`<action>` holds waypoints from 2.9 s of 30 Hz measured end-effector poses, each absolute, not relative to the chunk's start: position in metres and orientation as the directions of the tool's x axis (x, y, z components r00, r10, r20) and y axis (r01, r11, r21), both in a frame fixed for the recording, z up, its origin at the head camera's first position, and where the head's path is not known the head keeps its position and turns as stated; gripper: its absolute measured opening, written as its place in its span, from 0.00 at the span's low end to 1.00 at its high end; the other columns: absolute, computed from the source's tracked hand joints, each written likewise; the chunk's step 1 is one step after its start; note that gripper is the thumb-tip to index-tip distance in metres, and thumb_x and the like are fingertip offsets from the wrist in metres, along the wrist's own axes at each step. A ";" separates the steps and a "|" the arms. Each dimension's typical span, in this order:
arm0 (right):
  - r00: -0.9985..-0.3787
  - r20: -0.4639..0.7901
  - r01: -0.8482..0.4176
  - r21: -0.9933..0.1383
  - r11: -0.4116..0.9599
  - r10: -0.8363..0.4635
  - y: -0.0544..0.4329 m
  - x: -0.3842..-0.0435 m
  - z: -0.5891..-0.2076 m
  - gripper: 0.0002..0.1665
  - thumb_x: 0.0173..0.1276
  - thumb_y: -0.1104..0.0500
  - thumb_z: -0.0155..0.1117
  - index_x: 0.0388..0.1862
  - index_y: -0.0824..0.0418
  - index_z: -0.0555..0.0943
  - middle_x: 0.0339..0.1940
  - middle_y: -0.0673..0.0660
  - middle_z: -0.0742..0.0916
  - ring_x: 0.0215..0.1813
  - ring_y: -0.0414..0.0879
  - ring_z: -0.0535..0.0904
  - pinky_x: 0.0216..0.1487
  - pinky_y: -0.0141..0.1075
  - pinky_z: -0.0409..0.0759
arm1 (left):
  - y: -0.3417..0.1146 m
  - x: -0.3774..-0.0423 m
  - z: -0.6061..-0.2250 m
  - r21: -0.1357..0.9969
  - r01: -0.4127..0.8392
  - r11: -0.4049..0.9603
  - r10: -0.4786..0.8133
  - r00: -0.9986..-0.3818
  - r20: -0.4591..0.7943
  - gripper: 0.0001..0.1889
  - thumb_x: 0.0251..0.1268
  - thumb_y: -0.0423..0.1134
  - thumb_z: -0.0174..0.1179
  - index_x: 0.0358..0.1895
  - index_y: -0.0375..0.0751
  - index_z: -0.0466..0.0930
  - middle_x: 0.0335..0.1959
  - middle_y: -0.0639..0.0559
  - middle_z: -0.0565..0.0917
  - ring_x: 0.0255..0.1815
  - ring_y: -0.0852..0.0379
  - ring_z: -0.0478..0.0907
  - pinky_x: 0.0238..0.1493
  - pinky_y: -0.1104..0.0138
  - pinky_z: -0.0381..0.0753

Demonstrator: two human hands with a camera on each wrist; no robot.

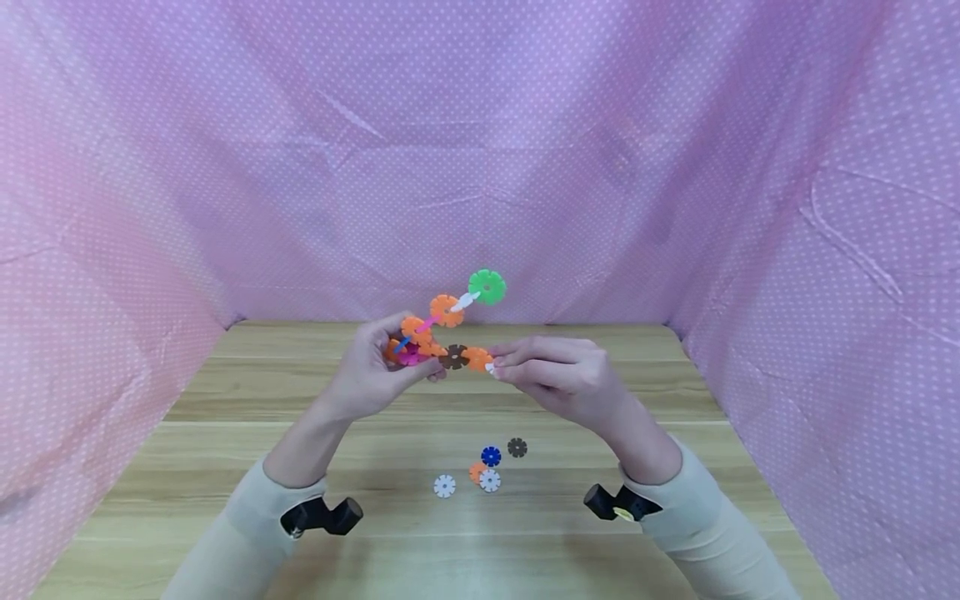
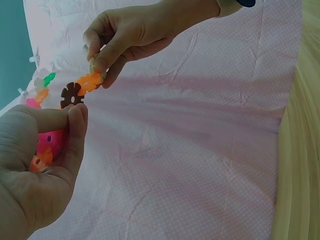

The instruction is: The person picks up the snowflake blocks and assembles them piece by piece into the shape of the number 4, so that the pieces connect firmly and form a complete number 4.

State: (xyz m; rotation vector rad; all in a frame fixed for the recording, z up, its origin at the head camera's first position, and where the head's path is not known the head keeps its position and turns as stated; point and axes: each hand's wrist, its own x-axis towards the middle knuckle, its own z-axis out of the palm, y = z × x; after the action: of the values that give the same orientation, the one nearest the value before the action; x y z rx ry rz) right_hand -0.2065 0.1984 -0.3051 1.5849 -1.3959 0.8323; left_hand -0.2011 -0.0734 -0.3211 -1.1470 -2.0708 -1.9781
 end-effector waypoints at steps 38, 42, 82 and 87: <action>-0.469 0.705 -0.878 -0.307 0.367 -0.532 0.211 -0.219 -0.362 0.27 0.56 0.69 0.80 0.57 0.67 0.84 0.50 0.59 0.91 0.52 0.49 0.89 0.61 0.29 0.88 | -0.079 -0.205 -0.322 0.841 0.522 -0.142 0.253 -0.803 0.540 0.16 0.66 0.19 0.65 0.56 0.22 0.79 0.45 0.33 0.86 0.37 0.57 0.93 0.44 0.58 0.96; -0.549 0.499 -0.835 -0.357 0.418 -0.671 0.210 -0.218 -0.395 0.20 0.63 0.66 0.78 0.54 0.59 0.87 0.49 0.53 0.92 0.51 0.47 0.89 0.55 0.39 0.92 | -0.082 -0.204 -0.321 0.856 0.499 -0.137 0.251 -0.819 0.517 0.16 0.66 0.19 0.65 0.56 0.22 0.78 0.46 0.34 0.86 0.37 0.57 0.93 0.44 0.58 0.95; -0.694 0.221 -0.670 -0.546 0.503 -0.685 0.200 -0.230 -0.446 0.07 0.69 0.70 0.72 0.44 0.62 0.87 0.38 0.54 0.91 0.40 0.37 0.86 0.42 0.28 0.90 | -0.082 -0.205 -0.328 0.866 0.468 -0.176 0.236 -0.834 0.499 0.18 0.64 0.17 0.64 0.56 0.14 0.74 0.41 0.50 0.87 0.35 0.57 0.92 0.43 0.52 0.95; -0.723 0.325 -0.666 -0.563 0.490 -0.609 0.209 -0.238 -0.419 0.08 0.68 0.70 0.73 0.43 0.62 0.88 0.38 0.55 0.92 0.39 0.39 0.88 0.43 0.30 0.92 | -0.082 -0.205 -0.328 0.864 0.473 -0.172 0.239 -0.831 0.502 0.18 0.65 0.17 0.64 0.56 0.16 0.75 0.42 0.48 0.87 0.36 0.57 0.92 0.43 0.55 0.95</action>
State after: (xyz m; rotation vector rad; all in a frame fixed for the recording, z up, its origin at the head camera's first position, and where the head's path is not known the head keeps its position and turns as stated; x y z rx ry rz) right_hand -0.2376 0.2089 -0.4188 1.1317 -2.6403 1.0529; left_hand -0.2050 -0.0822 -0.3282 -0.8326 -1.9064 -2.1299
